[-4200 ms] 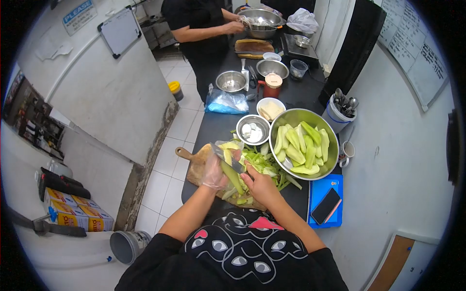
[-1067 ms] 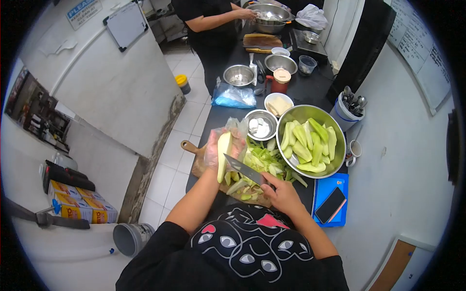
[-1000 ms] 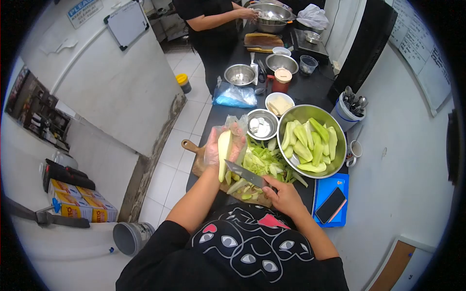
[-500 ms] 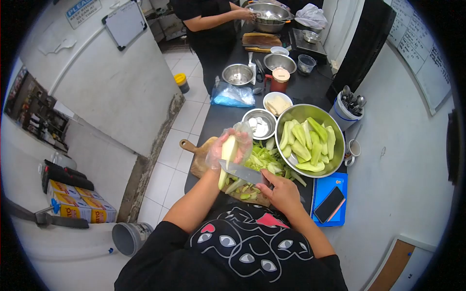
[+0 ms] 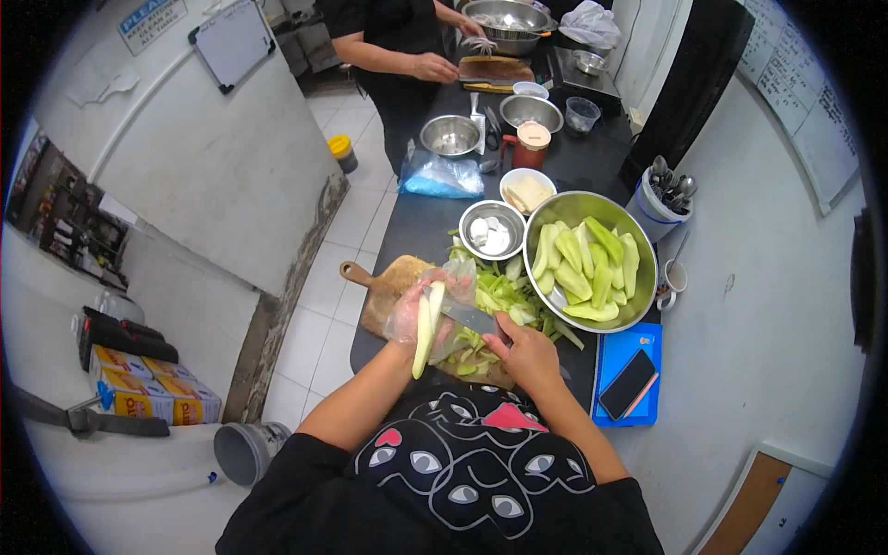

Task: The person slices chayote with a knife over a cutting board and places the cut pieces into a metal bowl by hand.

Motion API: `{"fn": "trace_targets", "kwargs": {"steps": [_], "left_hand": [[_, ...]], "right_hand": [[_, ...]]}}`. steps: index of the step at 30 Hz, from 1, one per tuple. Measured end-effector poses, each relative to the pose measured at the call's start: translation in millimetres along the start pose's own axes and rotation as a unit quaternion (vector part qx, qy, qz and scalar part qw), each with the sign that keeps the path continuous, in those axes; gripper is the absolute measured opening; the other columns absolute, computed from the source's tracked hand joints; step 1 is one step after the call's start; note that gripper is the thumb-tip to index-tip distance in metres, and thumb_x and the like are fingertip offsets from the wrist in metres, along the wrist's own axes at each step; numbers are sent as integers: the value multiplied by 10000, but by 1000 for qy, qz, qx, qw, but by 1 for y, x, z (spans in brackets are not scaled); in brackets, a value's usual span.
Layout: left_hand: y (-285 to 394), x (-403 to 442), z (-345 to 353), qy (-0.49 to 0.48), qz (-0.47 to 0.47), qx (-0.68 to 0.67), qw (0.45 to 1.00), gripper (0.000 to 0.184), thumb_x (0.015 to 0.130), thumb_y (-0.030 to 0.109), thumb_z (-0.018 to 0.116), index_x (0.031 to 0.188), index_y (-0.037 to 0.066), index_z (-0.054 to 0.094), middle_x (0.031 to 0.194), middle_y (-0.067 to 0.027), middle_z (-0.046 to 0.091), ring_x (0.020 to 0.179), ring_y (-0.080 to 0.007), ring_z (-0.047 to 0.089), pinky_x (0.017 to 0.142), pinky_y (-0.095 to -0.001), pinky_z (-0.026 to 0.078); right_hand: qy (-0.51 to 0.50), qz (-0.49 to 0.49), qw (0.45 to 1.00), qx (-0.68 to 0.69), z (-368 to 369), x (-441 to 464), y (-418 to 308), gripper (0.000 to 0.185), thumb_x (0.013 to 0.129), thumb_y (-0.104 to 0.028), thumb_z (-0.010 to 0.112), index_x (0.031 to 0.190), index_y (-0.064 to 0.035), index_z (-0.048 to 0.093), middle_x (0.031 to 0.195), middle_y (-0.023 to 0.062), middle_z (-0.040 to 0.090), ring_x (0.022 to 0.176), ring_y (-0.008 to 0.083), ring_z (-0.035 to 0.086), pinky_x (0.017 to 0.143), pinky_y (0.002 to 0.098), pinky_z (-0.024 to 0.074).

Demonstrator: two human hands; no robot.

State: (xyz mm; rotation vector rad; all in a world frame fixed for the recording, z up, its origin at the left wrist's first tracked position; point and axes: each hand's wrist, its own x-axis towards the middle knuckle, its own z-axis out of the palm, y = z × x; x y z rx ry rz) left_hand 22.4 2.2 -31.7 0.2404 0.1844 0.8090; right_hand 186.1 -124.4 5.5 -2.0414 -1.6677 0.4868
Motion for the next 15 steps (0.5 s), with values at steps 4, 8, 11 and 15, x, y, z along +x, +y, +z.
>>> {"fn": "trace_targets", "kwargs": {"steps": [4, 8, 11, 15], "left_hand": [[-8, -9, -23, 75, 19, 34, 996, 320, 873, 263, 485, 1105, 47, 527, 1142, -205, 552, 1184, -354, 473, 1045, -468, 332], [-16, -18, -42, 113, 3, 16, 993, 368, 927, 277, 417, 1173, 15, 493, 1190, -216, 534, 1147, -349, 485, 1019, -485, 367], [-21, -28, -38, 244, -52, 7, 968, 382, 905, 301, 462, 1161, 22, 513, 1159, -181, 529, 1092, -332, 511, 966, -473, 417], [-8, -44, -54, 247, -92, 79, 961, 391, 893, 311, 518, 1162, 28, 525, 1052, -133, 565, 933, -311, 563, 804, -446, 488]], "right_hand": [[-14, 9, 1000, 16, 23, 1, 11, 465, 846, -521, 540, 1127, -152, 578, 790, 141, 653, 734, 341, 637, 613, 448, 492], [-72, 60, 996, -12, 25, -1, 13, 467, 842, -531, 537, 1105, -148, 584, 803, 140, 657, 765, 346, 640, 636, 454, 493], [-135, 112, 984, 20, 30, -5, 26, 468, 858, -529, 518, 1069, -118, 595, 813, 175, 653, 790, 359, 638, 655, 455, 495], [-180, 101, 961, 185, 73, -12, 70, 480, 904, -524, 457, 1058, -95, 607, 689, 169, 622, 629, 313, 632, 543, 421, 488]]}}
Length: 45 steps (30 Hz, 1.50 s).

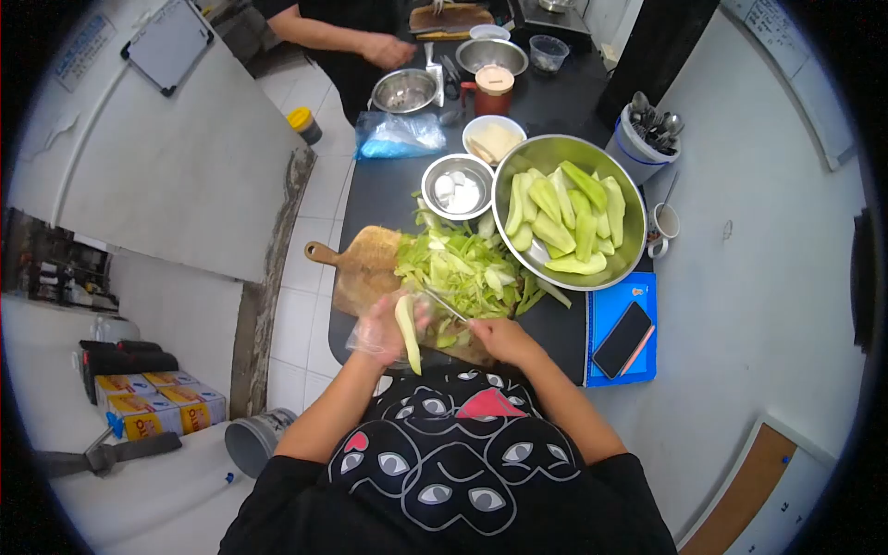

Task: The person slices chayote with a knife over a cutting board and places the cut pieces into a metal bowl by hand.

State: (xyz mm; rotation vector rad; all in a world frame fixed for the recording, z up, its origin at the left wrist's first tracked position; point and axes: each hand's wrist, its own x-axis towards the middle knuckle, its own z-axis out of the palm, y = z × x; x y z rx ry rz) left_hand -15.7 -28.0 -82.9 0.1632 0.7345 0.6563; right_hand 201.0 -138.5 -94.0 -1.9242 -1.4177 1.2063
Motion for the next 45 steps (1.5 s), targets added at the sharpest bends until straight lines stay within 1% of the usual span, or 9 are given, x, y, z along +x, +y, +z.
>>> {"fn": "trace_targets", "kwargs": {"steps": [3, 7, 17, 24, 26, 31, 37, 43, 45], "left_hand": [[16, -8, -18, 36, -3, 40, 999, 372, 886, 285, 527, 1155, 28, 526, 977, -113, 589, 857, -279, 576, 687, -412, 497], [43, -19, -9, 110, 38, 79, 990, 317, 886, 274, 516, 1108, 48, 532, 986, -106, 572, 843, -264, 564, 606, -357, 496], [31, 119, 146, 25, 92, 150, 984, 236, 880, 227, 552, 1032, 46, 549, 929, -95, 569, 823, -208, 566, 702, -354, 485], [0, 210, 212, -78, -30, 177, 981, 172, 905, 160, 471, 1011, 58, 559, 878, -85, 590, 744, -242, 594, 644, -402, 501], [-23, 234, 211, -105, 101, 513, 846, 257, 873, 154, 485, 1106, 61, 541, 1003, -123, 577, 906, -271, 577, 799, -379, 471], [-78, 214, 226, -310, 350, 852, 235, 648, 735, 47, 581, 1356, 141, 420, 1376, -156, 433, 1279, -309, 414, 1086, -413, 287], [-118, 213, 252, -307, 190, 922, 136, 685, 746, 92, 611, 1374, 267, 400, 1422, -124, 388, 1298, -319, 391, 1062, -578, 245], [-72, 180, 282, -209, -81, 966, 131, 409, 793, 158, 591, 1198, 211, 571, 1182, -134, 589, 1115, -328, 556, 956, -448, 418], [-73, 191, 282, -246, -19, 967, 62, 335, 818, 212, 575, 1149, 156, 591, 1119, -144, 617, 1063, -338, 583, 900, -420, 454]], "right_hand": [[-195, 199, 952, 124, -21, -2, 0, 516, 934, -529, 395, 1065, -79, 613, 570, 91, 534, 455, 209, 530, 418, 354, 433], [-200, 240, 919, 241, -30, 1, 8, 542, 948, -527, 360, 1045, -53, 606, 503, 32, 438, 379, 153, 437, 367, 316, 388], [-151, 101, 980, 81, -53, -17, 9, 470, 938, -468, 433, 1102, -73, 629, 664, 114, 619, 450, 190, 554, 463, 332, 468], [-123, 56, 988, 73, -62, -35, 22, 443, 939, -443, 444, 1132, -83, 616, 799, 165, 658, 605, 275, 638, 609, 383, 505], [-107, 44, 991, 72, -59, -37, 29, 437, 936, -438, 446, 1127, -83, 613, 882, 186, 658, 753, 335, 640, 711, 410, 494], [-128, 49, 987, 80, -66, -30, 32, 444, 925, -447, 452, 1105, -74, 611, 995, 214, 642, 942, 398, 602, 837, 444, 460], [-138, 60, 986, 70, -74, -23, 32, 499, 922, -470, 446, 1130, -41, 594, 1036, 241, 624, 982, 410, 587, 875, 447, 449], [-164, 40, 978, 122, -79, -21, 42, 519, 925, -485, 432, 1134, -37, 591, 1045, 249, 618, 982, 412, 587, 878, 444, 446], [-169, 34, 976, 130, -81, -17, 41, 519, 920, -488, 434, 1112, -35, 601, 1042, 250, 618, 978, 414, 587, 875, 450, 447]]}}
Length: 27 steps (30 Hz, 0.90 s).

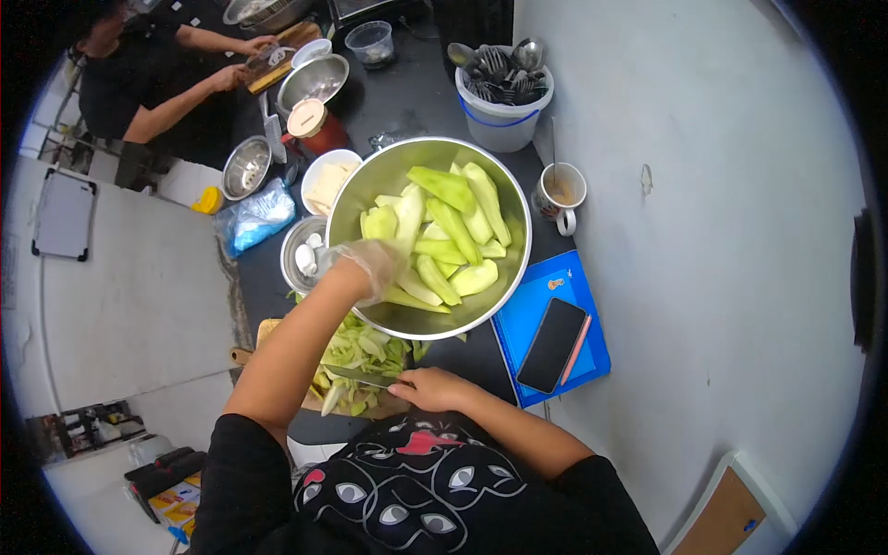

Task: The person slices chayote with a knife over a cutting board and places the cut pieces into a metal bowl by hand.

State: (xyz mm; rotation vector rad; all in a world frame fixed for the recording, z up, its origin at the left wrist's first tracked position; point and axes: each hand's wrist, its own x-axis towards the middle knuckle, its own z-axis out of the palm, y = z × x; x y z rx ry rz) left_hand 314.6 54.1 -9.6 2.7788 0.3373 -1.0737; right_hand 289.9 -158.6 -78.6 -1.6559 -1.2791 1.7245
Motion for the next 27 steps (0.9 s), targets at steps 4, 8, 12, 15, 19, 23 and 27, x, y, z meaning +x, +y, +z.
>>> {"fn": "trace_targets", "kwargs": {"steps": [4, 8, 12, 15, 19, 23, 27], "left_hand": [[6, 61, 8, 148, -71, -264, 950, 388, 837, 318, 555, 1120, 55, 585, 1061, -161, 630, 1011, -354, 596, 875, -417, 464], [28, 133, 50, 306, -97, -159, 934, 513, 838, 369, 547, 1181, -11, 507, 1095, -204, 595, 1005, -355, 589, 911, -405, 439], [56, 134, 34, 422, -151, -222, 866, 608, 809, 391, 599, 1230, -22, 449, 1130, -212, 569, 1033, -346, 568, 908, -375, 442], [36, 170, 53, 391, -159, -374, 826, 637, 790, 320, 633, 1280, -19, 408, 1161, -214, 565, 1082, -331, 546, 937, -352, 428], [37, 117, 14, 268, -203, -522, 784, 598, 779, 217, 618, 1291, -7, 408, 1117, -177, 598, 1015, -292, 579, 858, -365, 472], [25, 86, 36, 213, -79, -699, 678, 555, 755, 118, 624, 1263, -3, 436, 1115, -120, 587, 989, -226, 575, 853, -346, 469], [21, 0, 24, 286, 92, -689, 659, 536, 750, 56, 620, 1251, 7, 438, 1131, -78, 546, 1060, -167, 514, 916, -324, 423]], "right_hand": [[-3, -8, 1000, 13, -7, 1, -8, 522, 911, -489, 443, 1075, -25, 616, 1043, 254, 616, 979, 421, 584, 876, 465, 448], [12, -7, 1000, 18, -6, 3, -2, 526, 913, -488, 444, 1084, -18, 609, 1053, 260, 611, 995, 422, 578, 888, 470, 444], [33, -10, 999, 16, -5, 2, 6, 524, 914, -485, 446, 1093, -18, 603, 1064, 261, 606, 999, 423, 576, 890, 472, 444], [36, -13, 999, 27, -4, 1, 11, 519, 915, -480, 448, 1123, -27, 591, 1080, 258, 602, 1010, 420, 574, 894, 464, 442], [10, 15, 1000, 9, -7, -1, 4, 513, 915, -473, 454, 1175, -47, 574, 1102, 250, 600, 1032, 409, 570, 904, 440, 438], [19, 2, 1000, 13, -4, -3, 1, 504, 918, -465, 457, 1166, -42, 577, 1094, 246, 606, 1026, 405, 575, 898, 431, 441], [59, 3, 998, 9, -1, -11, -2, 503, 922, -456, 461, 1174, -35, 569, 1063, 240, 616, 986, 395, 587, 871, 419, 452]]}}
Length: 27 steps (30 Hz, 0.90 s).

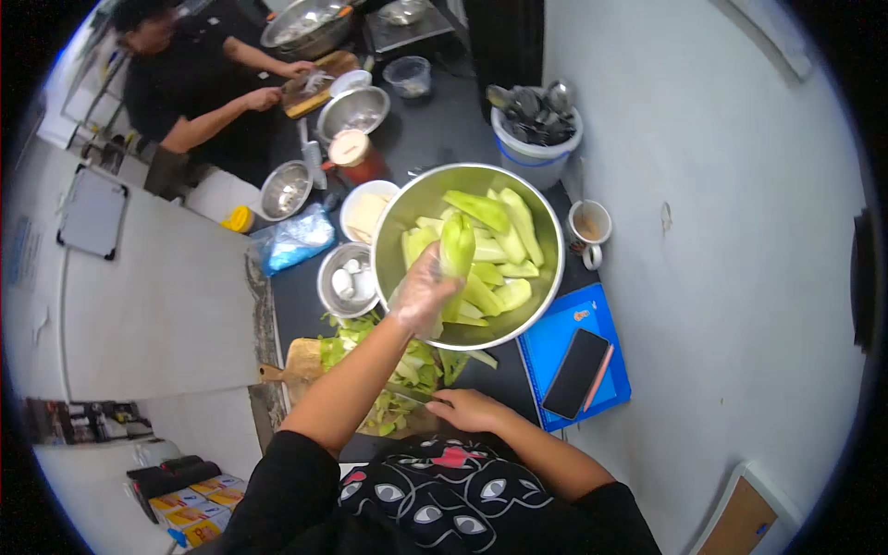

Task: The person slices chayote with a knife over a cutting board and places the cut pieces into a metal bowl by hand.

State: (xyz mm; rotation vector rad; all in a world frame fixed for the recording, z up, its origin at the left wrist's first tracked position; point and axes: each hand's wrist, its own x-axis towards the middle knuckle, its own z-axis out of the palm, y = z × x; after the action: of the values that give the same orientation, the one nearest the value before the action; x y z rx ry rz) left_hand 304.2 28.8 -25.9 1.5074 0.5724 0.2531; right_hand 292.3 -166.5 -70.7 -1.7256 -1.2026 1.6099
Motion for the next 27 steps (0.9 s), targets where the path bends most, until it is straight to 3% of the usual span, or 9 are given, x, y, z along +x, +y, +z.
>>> {"fn": "trace_targets", "kwargs": {"steps": [5, 13, 15, 18, 19, 20, 21, 23, 27], "left_hand": [[33, -84, -42, 25, 125, -11, 992, 611, 753, -33, 582, 1311, 31, 342, 1173, -81, 496, 1115, -164, 465, 987, -319, 351], [26, -209, -94, 43, 134, -85, 986, 645, 842, 30, 586, 1398, 48, 258, 1223, -61, 471, 1148, -159, 453, 987, -334, 378], [22, -233, -99, 41, 101, -131, 985, 586, 863, 74, 581, 1377, 65, 301, 1225, -52, 490, 1114, -156, 490, 969, -338, 411], [11, -257, -108, 36, 22, -113, 993, 499, 904, 86, 490, 1382, 84, 348, 1256, -85, 485, 1167, -192, 467, 993, -338, 386], [8, -266, -112, 34, -28, -117, 992, 492, 911, 76, 466, 1389, 93, 349, 1261, -101, 485, 1185, -210, 459, 1002, -334, 378], [-16, -268, -125, 68, 95, 272, 955, 447, 918, 96, 431, 1364, 107, 401, 1267, -143, 499, 1178, -289, 483, 1007, -348, 376], [-23, -271, -125, 76, 82, 334, 936, 426, 919, 109, 431, 1345, 93, 422, 1265, -149, 503, 1176, -304, 483, 1006, -351, 375], [-32, -277, -123, 90, 56, 454, 885, 394, 921, 136, 432, 1307, 64, 463, 1260, -161, 511, 1174, -333, 484, 1003, -356, 373], [-25, -295, -132, 47, 76, 250, 964, 396, 925, 200, 454, 1283, 32, 468, 1261, -166, 510, 1175, -312, 489, 990, -365, 390]], "right_hand": [[3, 64, 996, 70, 1, -12, -24, 459, 943, -405, 473, 1199, -34, 558, 736, 120, 628, 547, 211, 600, 539, 320, 492], [145, -40, 958, 244, 23, -25, -50, 403, 987, -302, 423, 1287, -40, 480, 558, -18, 433, 385, 68, 376, 372, 228, 313], [159, -73, 970, 170, 19, -33, -69, 486, 933, -286, 547, 1335, -34, 440, 746, 65, 613, 572, 131, 572, 527, 256, 459], [215, -283, 933, -48, 24, -30, -98, 632, 861, -307, 638, 1389, -75, 379, 1064, 181, 642, 896, 241, 650, 776, 317, 497], [188, -244, 951, -42, 27, -36, -115, 687, 838, -303, 662, 1406, -79, 347, 1125, 189, 606, 972, 242, 612, 837, 322, 463], [160, -204, 965, -36, 30, -45, -138, 745, 816, -300, 686, 1423, -82, 314, 1187, 197, 570, 1048, 243, 574, 898, 327, 430], [132, -165, 977, -28, 34, -49, -153, 805, 793, -296, 710, 1441, -86, 282, 1248, 206, 534, 1124, 244, 537, 959, 332, 396], [126, -156, 978, -64, 41, -45, -161, 895, 734, -291, 754, 1455, -115, 253, 1278, 204, 526, 1128, 263, 546, 953, 352, 410], [112, -173, 971, -120, 53, -47, -170, 957, 695, -362, 768, 1459, -133, 239, 1186, 234, 551, 1029, 327, 588, 890, 365, 441]]}}
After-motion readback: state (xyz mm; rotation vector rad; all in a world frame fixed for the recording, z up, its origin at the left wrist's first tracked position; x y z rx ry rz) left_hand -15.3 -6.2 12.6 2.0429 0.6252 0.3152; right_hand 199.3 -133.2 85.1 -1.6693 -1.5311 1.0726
